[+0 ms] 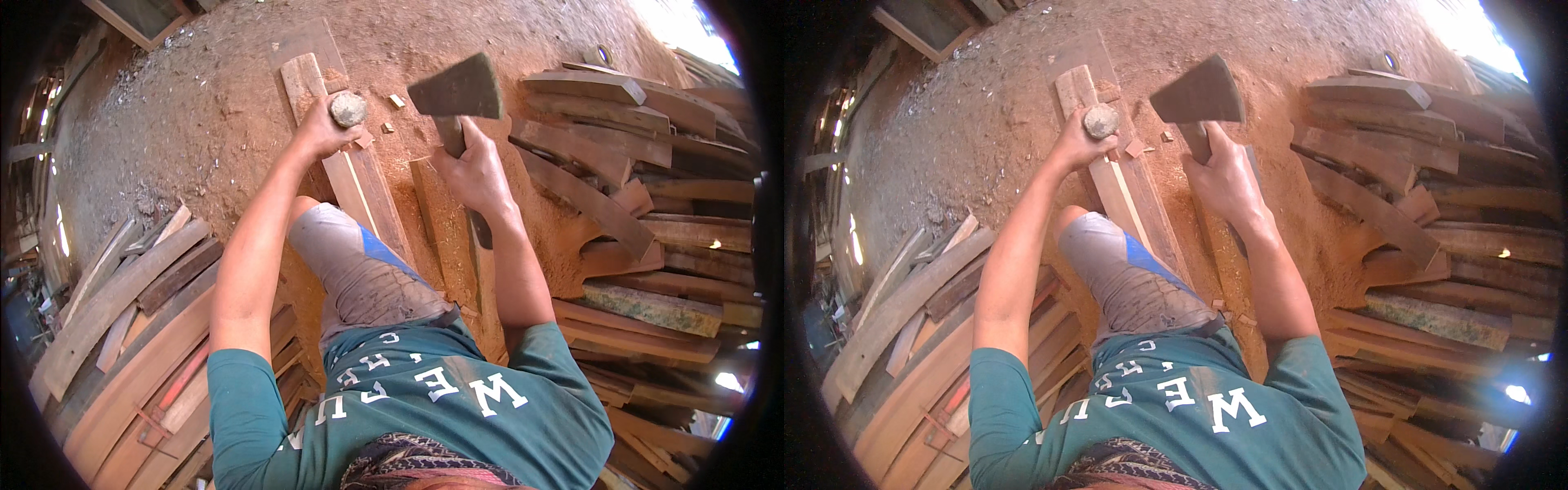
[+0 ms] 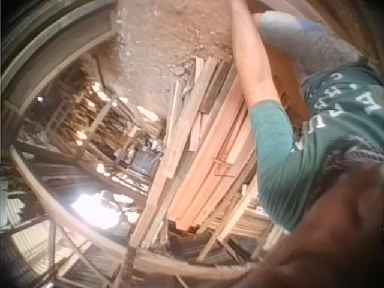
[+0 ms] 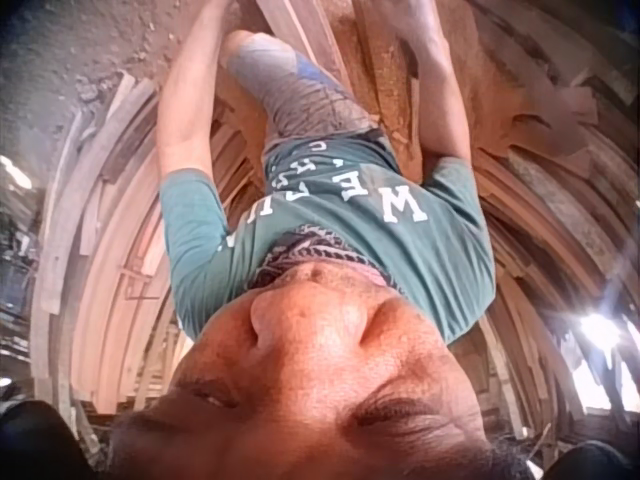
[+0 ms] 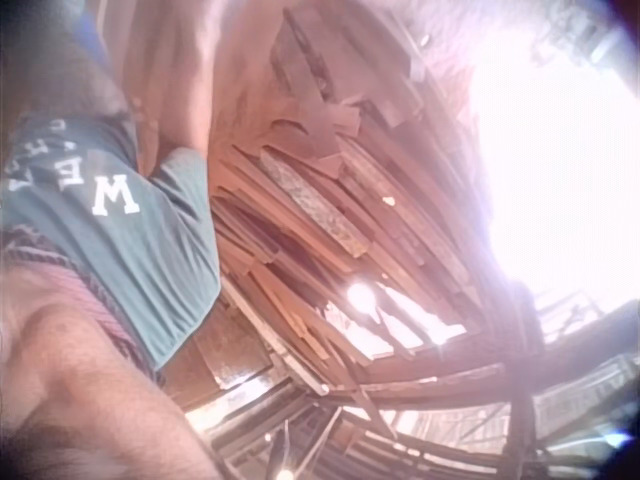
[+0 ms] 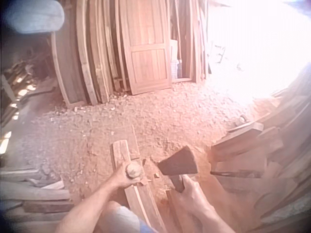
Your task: The person uses a chisel and a small axe to carve a rectangular wooden plank. They position the chisel on the wood and strike it with the axe to remove material, creating a groove or notch. The person works on the plank while it rests on the ground in a workshop environment.
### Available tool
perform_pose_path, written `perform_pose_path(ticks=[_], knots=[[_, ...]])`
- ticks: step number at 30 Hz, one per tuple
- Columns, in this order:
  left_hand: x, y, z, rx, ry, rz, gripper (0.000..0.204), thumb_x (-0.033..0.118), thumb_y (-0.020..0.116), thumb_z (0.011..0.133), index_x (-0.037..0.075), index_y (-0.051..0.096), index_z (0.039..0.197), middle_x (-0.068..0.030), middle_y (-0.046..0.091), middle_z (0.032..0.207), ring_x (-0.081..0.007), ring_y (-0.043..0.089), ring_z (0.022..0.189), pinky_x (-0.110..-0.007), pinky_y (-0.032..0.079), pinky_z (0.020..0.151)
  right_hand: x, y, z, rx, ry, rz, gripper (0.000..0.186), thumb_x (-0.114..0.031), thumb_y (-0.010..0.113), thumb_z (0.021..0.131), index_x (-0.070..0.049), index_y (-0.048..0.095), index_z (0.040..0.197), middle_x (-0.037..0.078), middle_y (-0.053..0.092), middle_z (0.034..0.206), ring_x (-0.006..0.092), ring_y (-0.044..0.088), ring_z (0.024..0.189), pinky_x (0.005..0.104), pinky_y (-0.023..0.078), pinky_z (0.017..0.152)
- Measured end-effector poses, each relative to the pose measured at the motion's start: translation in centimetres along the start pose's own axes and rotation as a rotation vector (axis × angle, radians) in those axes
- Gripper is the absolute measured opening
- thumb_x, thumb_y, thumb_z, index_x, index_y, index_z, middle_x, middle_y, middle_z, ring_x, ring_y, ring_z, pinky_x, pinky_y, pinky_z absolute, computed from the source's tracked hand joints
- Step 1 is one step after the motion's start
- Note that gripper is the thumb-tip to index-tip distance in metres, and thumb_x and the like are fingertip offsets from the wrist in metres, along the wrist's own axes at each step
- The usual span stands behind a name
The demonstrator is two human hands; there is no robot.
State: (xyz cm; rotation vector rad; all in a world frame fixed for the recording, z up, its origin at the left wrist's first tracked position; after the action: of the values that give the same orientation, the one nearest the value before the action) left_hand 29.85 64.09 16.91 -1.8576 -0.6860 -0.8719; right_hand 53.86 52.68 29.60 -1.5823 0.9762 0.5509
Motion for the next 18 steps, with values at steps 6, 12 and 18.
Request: perform_pose_path(ticks=[6, 12, 18], knots=[[2.0, 0.0, -1.4, -0.091, 0.223, -0.095, 0.028, 0.008, 0.083, 0.074, 0.006, 0.068, 0.098, -0.0018, 0.075, 0.093, -0.0113, 0.069, 0.088, -0.032, 0.058, 0.083, -6.6, 0.3, -0.8, 0.178, -0.345, 0.070, 0.018, -0.015, 0.071, 0.093, -0.001, 0.064, 0.103, 0.017, 0.070, 0.082, 0.0262, 0.065, 0.074, 0.0398, 0.052, 0.067], [3.0, 1.1, -2.5, -0.115, 0.348, -0.016, 0.028, 0.003, 0.088, 0.077, 0.006, 0.069, 0.097, 0.0005, 0.074, 0.091, -0.0099, 0.067, 0.086, -0.032, 0.057, 0.077, -0.5, 9.3, 2.1, -0.128, -0.312, -0.325, 0.016, -0.010, 0.055, 0.095, -0.002, 0.053, 0.108, 0.026, 0.070, 0.084, 0.0461, 0.070, 0.078, 0.0566, 0.054, 0.070], [-2.4, 0.5, -0.8, -0.147, 0.156, -0.124, 0.037, 0.003, 0.083, 0.076, 0.005, 0.065, 0.109, -0.0012, 0.071, 0.093, -0.0107, 0.067, 0.087, -0.032, 0.058, 0.080, -10.1, 1.0, 0.1, -0.039, -0.314, -0.112, 0.018, -0.016, 0.070, 0.090, 0.001, 0.064, 0.094, 0.026, 0.069, 0.087, 0.0413, 0.070, 0.077, 0.0491, 0.054, 0.064]])
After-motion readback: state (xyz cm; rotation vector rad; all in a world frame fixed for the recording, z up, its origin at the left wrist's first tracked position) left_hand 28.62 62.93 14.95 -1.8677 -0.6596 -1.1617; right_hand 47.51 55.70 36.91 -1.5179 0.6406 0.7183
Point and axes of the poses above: each hand's wrist, its own z-axis towards the middle knuckle, its own y-axis out of the palm, x = y × z, the point moved 9 cm from there along z, towards the middle knuckle
